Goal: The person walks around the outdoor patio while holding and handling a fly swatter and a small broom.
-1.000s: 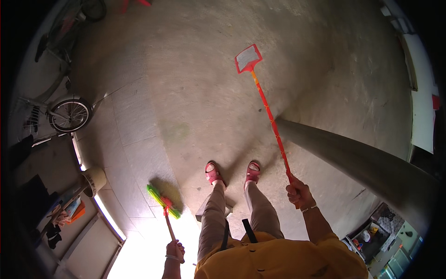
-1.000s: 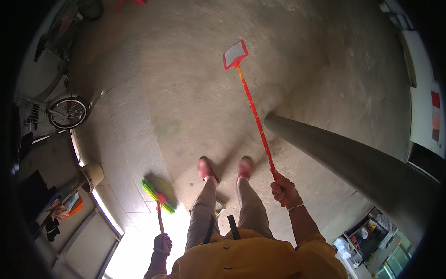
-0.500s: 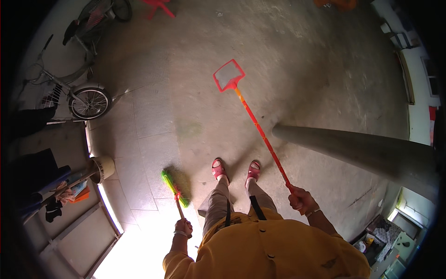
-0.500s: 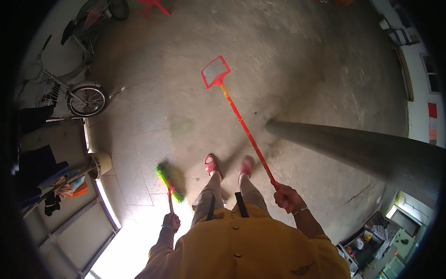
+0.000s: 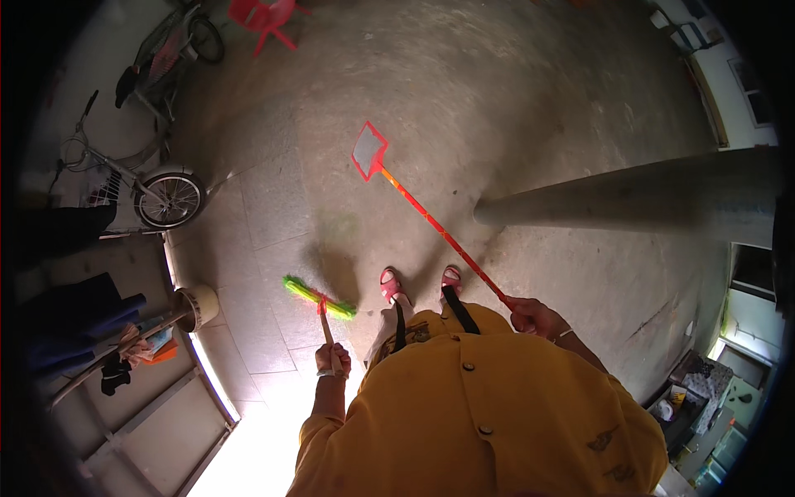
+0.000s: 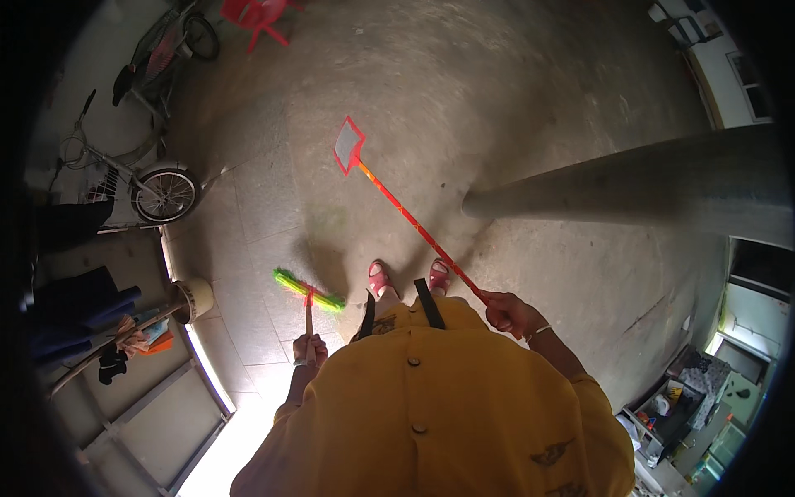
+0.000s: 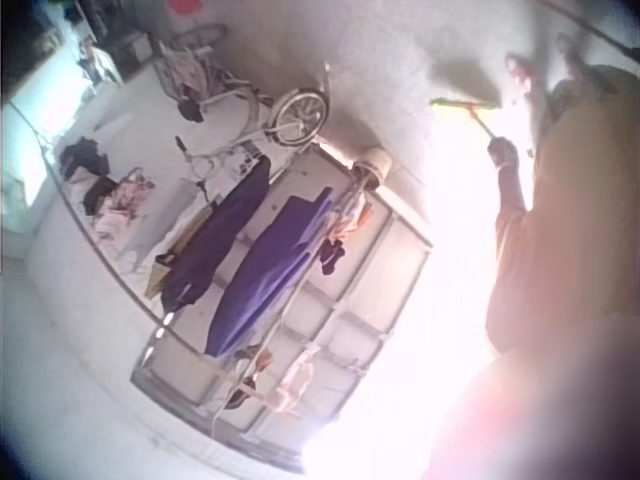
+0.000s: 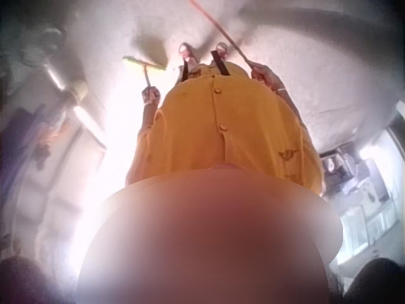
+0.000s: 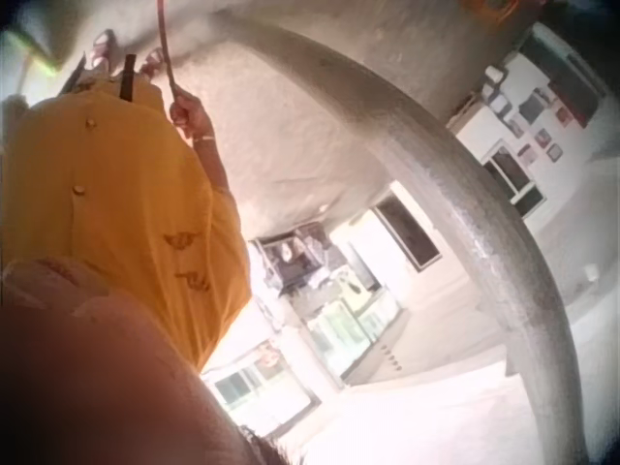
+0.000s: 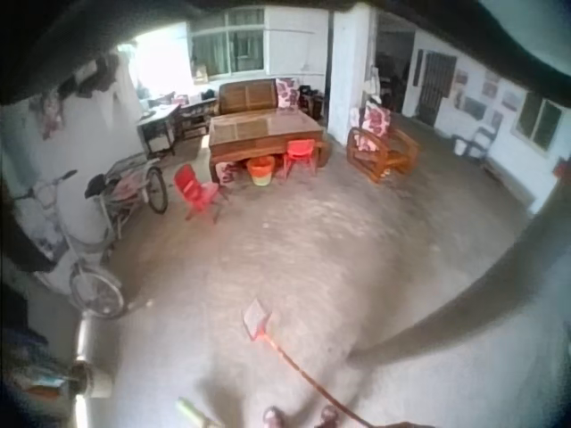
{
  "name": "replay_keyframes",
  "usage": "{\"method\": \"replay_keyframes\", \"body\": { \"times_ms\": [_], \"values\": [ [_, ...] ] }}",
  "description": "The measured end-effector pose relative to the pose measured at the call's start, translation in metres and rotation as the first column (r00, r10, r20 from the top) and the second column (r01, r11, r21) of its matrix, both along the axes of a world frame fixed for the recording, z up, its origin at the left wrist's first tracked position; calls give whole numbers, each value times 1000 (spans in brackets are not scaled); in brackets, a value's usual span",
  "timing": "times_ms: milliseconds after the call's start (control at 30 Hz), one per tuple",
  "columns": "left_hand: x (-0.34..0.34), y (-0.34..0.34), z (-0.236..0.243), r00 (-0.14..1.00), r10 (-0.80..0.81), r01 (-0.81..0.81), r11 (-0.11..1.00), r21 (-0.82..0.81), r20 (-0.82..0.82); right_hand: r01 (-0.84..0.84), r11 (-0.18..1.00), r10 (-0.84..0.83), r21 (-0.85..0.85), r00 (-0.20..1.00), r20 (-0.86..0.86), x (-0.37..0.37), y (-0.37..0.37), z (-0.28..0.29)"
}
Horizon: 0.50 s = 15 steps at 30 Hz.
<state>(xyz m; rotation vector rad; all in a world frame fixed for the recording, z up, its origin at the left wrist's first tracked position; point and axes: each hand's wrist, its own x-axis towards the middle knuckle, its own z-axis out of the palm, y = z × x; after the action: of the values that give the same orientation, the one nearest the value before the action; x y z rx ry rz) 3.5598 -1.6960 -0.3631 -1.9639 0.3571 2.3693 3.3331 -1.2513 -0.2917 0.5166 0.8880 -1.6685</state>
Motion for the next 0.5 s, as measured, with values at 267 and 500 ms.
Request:
{"method": "replay_keyframes", "body": {
  "times_ms": [267, 500],
  "values": [
    [-27, -2, 24, 960, -16, 35, 998, 61, -280, -131, 966, 154, 224, 984, -88, 22, 1, 25],
    [-46, -5, 30, 954, -128, 167, 978, 125, -272, -13, 900, 159, 435, 941, -300, 51, -7, 10]
  ]
}}
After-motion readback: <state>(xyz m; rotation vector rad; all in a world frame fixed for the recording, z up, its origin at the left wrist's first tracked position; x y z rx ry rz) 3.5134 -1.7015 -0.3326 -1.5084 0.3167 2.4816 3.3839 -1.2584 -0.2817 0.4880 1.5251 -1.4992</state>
